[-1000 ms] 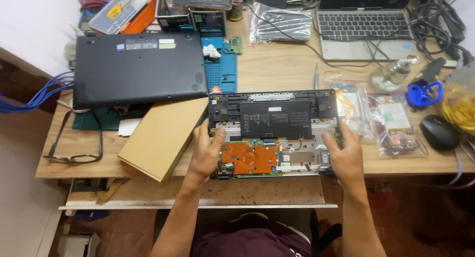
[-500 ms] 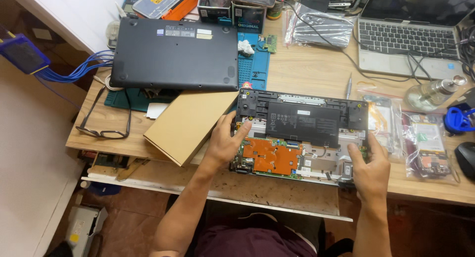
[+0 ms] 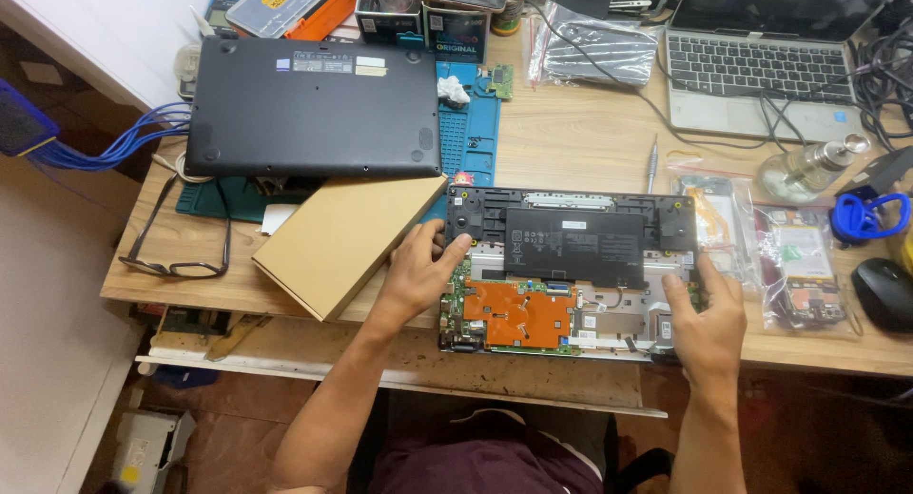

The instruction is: The person disassembles a laptop by removing the back cover and unscrewing internal components. They use a screwdriver to remove screws from the battery and other parts, then lift out the battery and place it on the desk. Finally, they open a box containing a new battery and remove it from its packaging.

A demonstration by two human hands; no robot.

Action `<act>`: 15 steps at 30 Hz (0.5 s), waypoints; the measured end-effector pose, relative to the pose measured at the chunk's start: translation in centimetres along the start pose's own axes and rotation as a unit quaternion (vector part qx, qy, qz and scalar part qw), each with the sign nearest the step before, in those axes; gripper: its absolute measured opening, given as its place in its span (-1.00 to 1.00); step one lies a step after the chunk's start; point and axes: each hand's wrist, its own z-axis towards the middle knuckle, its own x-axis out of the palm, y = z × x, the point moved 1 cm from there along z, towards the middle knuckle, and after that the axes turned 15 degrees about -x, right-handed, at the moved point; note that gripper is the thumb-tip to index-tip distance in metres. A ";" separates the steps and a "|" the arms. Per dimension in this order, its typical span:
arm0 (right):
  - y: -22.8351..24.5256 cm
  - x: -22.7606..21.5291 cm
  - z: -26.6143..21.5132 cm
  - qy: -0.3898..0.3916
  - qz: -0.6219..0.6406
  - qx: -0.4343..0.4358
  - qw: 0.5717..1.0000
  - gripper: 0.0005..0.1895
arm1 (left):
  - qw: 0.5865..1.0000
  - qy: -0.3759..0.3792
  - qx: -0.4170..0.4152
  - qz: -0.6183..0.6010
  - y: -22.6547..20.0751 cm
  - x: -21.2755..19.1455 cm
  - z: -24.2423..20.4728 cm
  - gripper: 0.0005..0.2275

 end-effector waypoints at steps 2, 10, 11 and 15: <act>-0.3 0.0 0.0 0.006 -0.016 0.006 1.000 -0.48 | 1.000 -0.009 -0.009 0.017 0.3 0.0 0.2 -0.42; 1.0 0.8 0.1 0.044 -0.111 0.003 0.993 -0.42 | 1.000 -0.015 0.005 -0.026 0.2 0.2 -0.1 -0.41; 0.9 0.9 0.1 0.044 -0.137 -0.016 0.989 -0.40 | 0.999 -0.019 -0.001 -0.034 0.2 0.2 0.0 -0.41; 1.7 0.9 0.1 0.035 -0.160 -0.030 0.986 -0.40 | 0.999 -0.016 0.008 -0.037 -0.5 0.2 -0.7 -0.43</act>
